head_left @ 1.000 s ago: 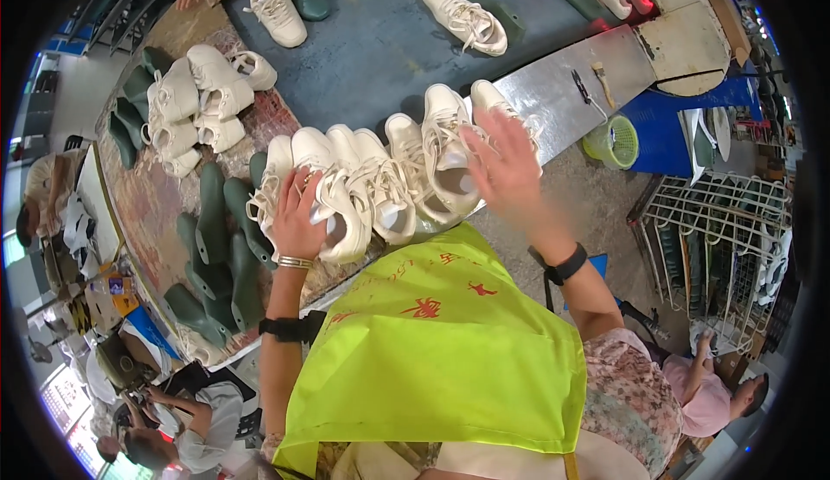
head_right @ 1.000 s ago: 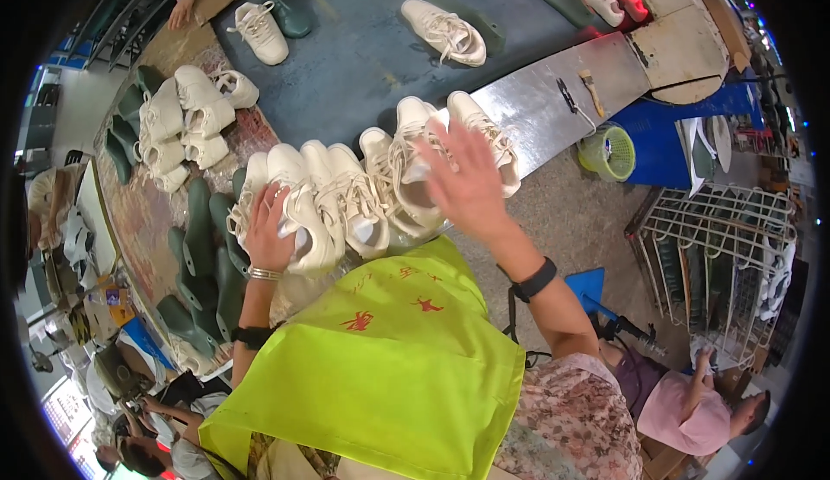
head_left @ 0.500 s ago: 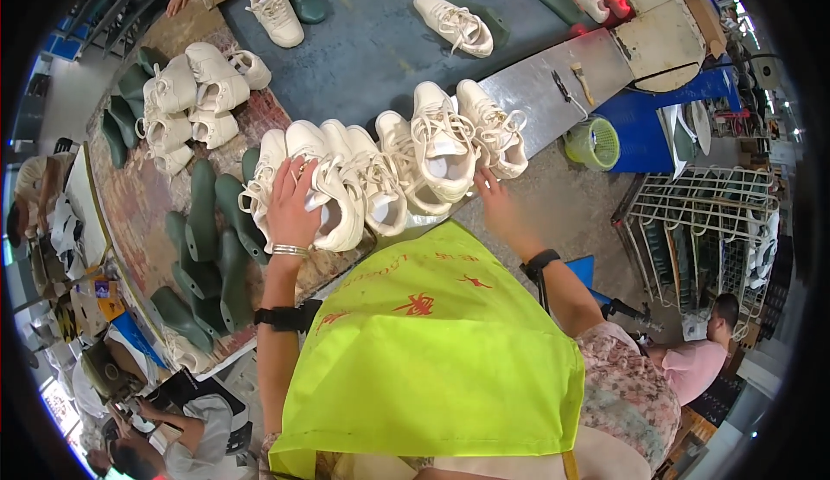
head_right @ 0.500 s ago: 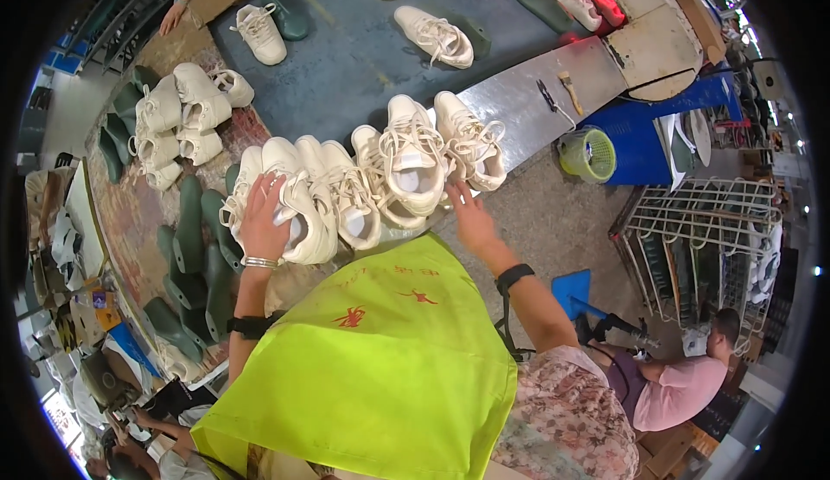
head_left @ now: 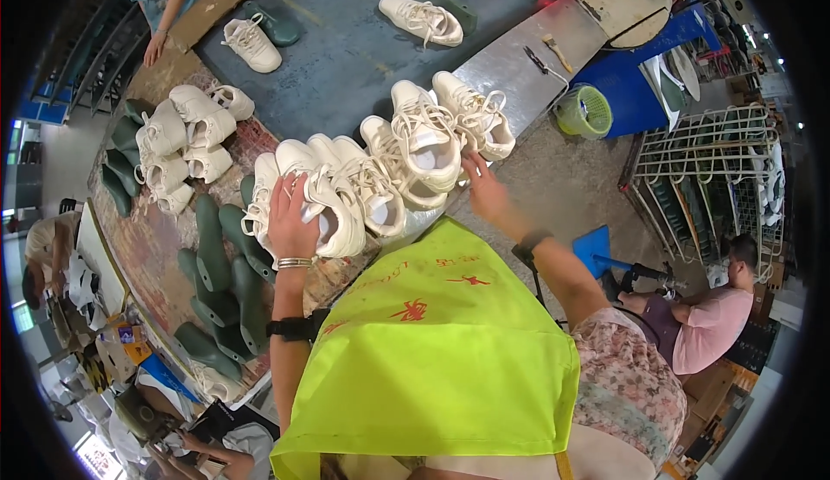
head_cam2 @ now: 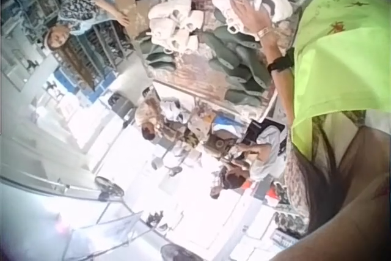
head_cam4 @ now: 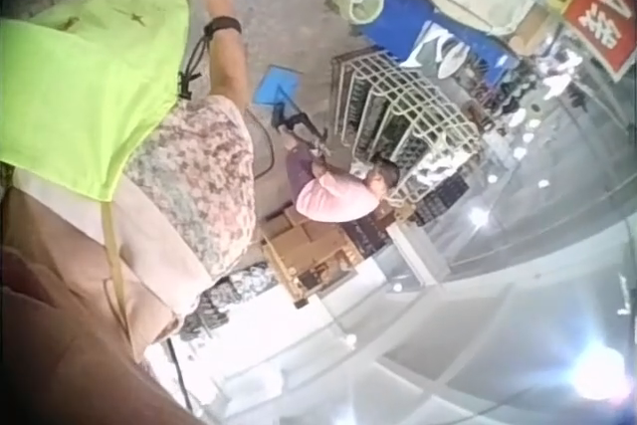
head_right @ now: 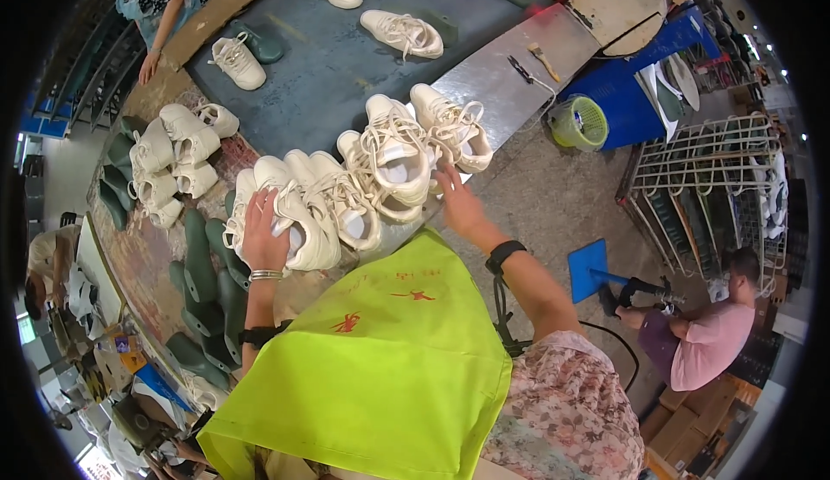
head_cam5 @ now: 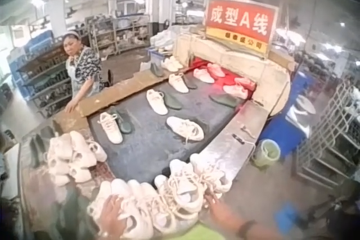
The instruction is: Sorting shoe lasts and matching them with finished shoe uppers on a production line table.
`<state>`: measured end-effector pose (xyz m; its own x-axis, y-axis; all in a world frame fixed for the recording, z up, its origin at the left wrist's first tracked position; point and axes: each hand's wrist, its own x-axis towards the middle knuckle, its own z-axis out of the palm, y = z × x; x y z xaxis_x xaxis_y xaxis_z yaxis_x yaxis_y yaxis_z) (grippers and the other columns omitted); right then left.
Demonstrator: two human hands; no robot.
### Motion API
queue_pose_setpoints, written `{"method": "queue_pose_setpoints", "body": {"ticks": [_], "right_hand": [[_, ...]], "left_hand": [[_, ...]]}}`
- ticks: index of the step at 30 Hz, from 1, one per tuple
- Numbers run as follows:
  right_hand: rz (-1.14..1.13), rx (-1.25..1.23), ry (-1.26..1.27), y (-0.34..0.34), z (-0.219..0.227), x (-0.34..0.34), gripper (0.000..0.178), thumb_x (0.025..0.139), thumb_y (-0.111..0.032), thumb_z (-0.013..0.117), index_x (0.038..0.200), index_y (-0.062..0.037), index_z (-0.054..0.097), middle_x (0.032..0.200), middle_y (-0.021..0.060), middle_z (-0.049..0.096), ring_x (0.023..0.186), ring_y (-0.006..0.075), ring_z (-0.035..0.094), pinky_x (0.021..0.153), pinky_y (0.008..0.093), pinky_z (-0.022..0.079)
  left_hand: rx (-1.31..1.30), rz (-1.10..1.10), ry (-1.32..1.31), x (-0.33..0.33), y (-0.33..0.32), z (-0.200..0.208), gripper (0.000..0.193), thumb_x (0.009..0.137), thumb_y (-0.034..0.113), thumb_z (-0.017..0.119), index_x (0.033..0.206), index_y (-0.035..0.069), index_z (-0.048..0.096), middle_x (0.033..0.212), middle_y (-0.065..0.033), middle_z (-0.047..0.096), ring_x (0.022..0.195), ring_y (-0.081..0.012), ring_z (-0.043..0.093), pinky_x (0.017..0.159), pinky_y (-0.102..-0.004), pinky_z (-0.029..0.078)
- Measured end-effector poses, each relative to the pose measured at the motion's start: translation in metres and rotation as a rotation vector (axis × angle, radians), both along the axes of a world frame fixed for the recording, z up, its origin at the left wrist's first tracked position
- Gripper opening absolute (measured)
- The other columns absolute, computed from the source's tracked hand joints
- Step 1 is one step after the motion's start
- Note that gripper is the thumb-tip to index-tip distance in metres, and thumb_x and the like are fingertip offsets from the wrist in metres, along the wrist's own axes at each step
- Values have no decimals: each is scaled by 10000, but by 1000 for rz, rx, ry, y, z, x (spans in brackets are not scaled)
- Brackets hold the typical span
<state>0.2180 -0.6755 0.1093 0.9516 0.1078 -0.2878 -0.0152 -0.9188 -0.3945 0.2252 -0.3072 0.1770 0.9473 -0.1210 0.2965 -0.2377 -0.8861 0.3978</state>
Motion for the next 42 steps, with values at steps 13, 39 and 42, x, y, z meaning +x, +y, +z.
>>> {"method": "queue_pose_setpoints", "body": {"ticks": [13,39,42], "right_hand": [[-24,-54,-27,4,-7,-2,681,755,-11,528,1366,-198,289,1463,77,222,1117,383,497,832,460,494],[-756,-22,-174,-126,33,141,407,768,-342,539,1018,-45,661,993,201,651,931,354,630,790,431,488],[-672,-204,-117,-201,-24,164,441,779,-366,531,1062,-48,646,1057,205,634,981,382,606,810,455,484]], "left_hand": [[1,8,39,-3,1,3,654,650,2,658,1270,145,505,1281,-92,499,1241,-306,418,987,-394,393],[-17,-25,8,-8,10,-2,681,615,19,684,1262,149,515,1276,-106,497,1241,-323,405,1002,-404,376],[-32,-61,2,-4,5,2,684,595,19,697,1246,145,531,1274,-105,498,1237,-318,410,997,-404,381]]}}
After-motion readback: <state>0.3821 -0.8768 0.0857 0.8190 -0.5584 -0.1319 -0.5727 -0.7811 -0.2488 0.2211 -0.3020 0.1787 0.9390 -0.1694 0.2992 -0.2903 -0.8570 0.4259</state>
